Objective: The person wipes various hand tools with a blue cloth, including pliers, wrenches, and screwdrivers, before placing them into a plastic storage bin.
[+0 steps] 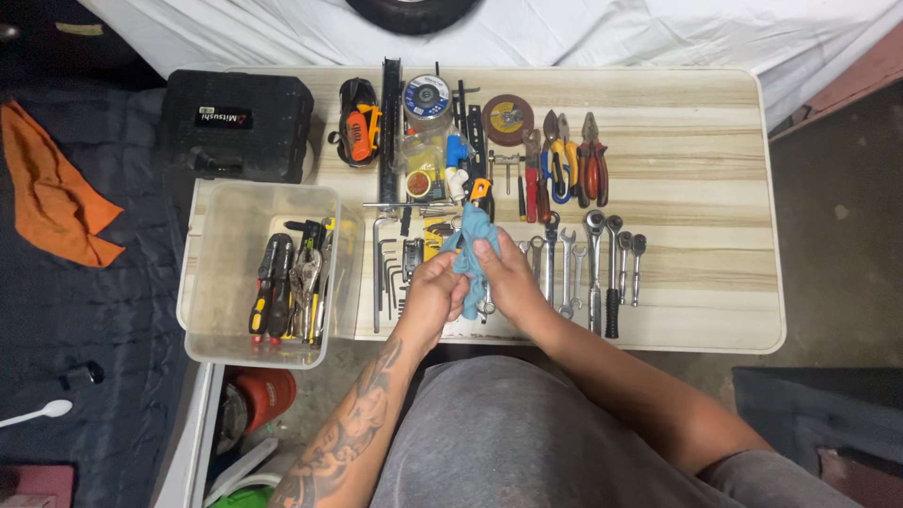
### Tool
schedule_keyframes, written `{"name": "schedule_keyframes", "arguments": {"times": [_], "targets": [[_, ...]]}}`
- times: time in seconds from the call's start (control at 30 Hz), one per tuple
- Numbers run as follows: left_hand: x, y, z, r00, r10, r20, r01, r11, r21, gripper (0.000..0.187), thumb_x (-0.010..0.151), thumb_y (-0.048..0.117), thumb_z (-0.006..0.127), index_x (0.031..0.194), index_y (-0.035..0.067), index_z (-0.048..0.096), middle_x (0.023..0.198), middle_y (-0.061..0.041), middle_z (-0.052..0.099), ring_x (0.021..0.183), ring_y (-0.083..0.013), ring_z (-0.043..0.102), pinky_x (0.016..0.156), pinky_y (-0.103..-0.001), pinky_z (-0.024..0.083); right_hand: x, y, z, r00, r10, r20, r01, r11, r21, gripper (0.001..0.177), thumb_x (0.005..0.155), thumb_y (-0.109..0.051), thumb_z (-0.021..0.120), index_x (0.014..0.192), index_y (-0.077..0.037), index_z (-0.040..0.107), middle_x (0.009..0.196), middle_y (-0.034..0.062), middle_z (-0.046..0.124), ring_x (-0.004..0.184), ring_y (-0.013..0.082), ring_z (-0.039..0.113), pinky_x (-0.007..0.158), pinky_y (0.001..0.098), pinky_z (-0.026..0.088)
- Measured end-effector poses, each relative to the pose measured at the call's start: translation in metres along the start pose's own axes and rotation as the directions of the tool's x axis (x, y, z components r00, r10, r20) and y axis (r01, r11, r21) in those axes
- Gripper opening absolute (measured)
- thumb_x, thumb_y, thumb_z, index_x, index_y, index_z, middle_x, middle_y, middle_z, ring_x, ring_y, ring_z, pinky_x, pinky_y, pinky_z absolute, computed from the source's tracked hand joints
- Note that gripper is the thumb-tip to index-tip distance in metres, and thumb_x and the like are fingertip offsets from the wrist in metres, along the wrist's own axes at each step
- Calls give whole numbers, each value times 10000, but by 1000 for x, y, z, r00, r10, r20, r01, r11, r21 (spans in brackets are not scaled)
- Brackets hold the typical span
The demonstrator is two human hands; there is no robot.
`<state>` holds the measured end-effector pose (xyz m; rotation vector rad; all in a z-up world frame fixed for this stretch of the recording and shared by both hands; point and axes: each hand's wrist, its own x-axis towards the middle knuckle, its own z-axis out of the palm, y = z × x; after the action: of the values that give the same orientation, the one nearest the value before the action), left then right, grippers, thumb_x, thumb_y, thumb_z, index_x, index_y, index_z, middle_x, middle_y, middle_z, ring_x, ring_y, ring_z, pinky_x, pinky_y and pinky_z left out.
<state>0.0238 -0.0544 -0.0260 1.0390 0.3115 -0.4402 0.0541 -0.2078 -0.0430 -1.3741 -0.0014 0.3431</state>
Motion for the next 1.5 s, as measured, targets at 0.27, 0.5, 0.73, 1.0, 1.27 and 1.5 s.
{"name": "schedule_keyframes", "arguments": {"times": [0.27,0.5,0.73,1.0,1.27,1.5], "targets": [[2,-24,2,970,243,11,-226,882,413,258,1082,184,494,905,39,614,621,20,467,527,-61,381,486,-237,316,23,-17,-15,914,-364,-179,305,908,-289,392,1086,-308,527,1276,30,585,1114,94,679,1013,143,634,908,310,517],[-7,-35,-8,981,189,54,-192,871,453,238,1054,184,531,936,24,662,641,25,491,584,-67,431,545,-222,364,32,-49,-42,994,-27,-105,60,946,320,423,1070,-357,447,1190,5,630,989,85,702,867,172,668,831,355,553],[-12,-49,-11,978,208,18,-197,890,411,235,1048,175,545,929,14,668,627,28,492,565,-68,424,522,-234,348,37,-18,-34,960,-6,-280,53,986,159,436,1074,-339,507,1279,25,631,1152,81,711,1068,168,633,981,323,492],[-10,-36,-25,990,105,-93,-45,865,500,231,1013,160,543,963,11,712,612,-2,532,539,-87,446,502,-255,350,40,20,-40,986,78,-150,-136,893,-430,526,927,-126,631,1423,-32,482,1363,195,580,1236,287,567,1043,388,453],[-22,-25,-39,996,85,-12,-62,810,583,217,996,149,565,1001,17,737,644,-21,626,618,-101,559,596,-264,453,0,-42,-7,764,-307,568,631,175,-756,484,715,-52,691,1197,-100,689,1375,122,588,1346,363,491,1109,467,381],[-55,60,-89,834,551,-30,-236,405,883,197,995,150,604,977,65,780,761,-74,667,687,-119,606,657,-323,511,-2,-67,52,812,-185,553,583,241,-776,295,866,-258,725,1091,-71,687,1022,127,715,992,353,661,823,463,513]]}}
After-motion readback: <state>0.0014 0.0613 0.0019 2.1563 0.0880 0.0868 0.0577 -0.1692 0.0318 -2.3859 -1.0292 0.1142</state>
